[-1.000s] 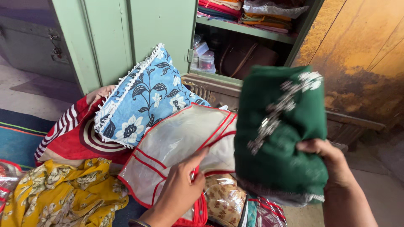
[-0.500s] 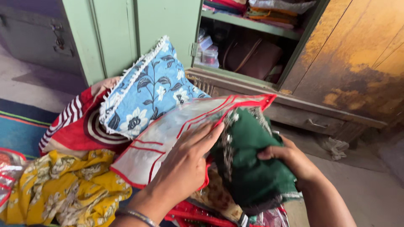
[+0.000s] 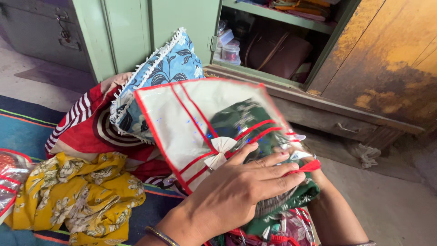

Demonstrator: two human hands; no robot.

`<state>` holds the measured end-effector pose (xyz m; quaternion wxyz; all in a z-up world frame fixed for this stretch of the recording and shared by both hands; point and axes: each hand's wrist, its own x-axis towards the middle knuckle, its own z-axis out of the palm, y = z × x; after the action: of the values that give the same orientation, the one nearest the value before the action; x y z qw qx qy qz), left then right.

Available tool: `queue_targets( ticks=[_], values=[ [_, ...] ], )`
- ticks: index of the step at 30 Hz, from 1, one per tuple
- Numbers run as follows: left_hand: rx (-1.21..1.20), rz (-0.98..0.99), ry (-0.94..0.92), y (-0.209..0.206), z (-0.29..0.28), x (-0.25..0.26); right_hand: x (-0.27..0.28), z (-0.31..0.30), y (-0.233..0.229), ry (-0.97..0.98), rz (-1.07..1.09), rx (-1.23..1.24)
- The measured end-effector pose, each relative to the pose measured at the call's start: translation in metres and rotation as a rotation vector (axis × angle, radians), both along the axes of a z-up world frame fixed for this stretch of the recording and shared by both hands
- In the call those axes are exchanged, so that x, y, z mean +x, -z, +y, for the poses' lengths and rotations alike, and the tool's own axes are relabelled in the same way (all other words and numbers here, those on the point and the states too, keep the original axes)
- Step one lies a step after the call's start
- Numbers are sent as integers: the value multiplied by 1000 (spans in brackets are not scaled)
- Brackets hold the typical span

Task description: The person is sitting on the floor and packing various folded clothes into clear plastic bags with red trim. They handle multiple garments, including a green embroidered piece and a pink floral piece, folding them and placing them into the bags.

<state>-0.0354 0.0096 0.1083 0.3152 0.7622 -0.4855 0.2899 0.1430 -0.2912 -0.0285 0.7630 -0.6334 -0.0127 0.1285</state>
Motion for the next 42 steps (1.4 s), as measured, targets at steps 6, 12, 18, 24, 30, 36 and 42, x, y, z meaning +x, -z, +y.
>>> queue_targets(
  ticks=[6,12,18,24,30,36,42],
  values=[
    [-101,-28,-298,4,13,14,-12,-20,-20,215,47,228],
    [-108,242,-610,28,22,26,-27,-23,-18,297,79,382],
    [-239,462,-463,52,19,34,-42,-7,-20,268,92,492],
    [-225,513,-243,46,10,24,-58,18,-46,475,93,486],
    [-261,234,-232,32,6,16,-52,10,-64,299,-25,-138],
    [-393,325,-93,38,22,17,-61,48,-84,394,-120,-433],
    [-1127,1139,-311,57,44,56,-70,75,-123,358,-55,-839]
  ],
)
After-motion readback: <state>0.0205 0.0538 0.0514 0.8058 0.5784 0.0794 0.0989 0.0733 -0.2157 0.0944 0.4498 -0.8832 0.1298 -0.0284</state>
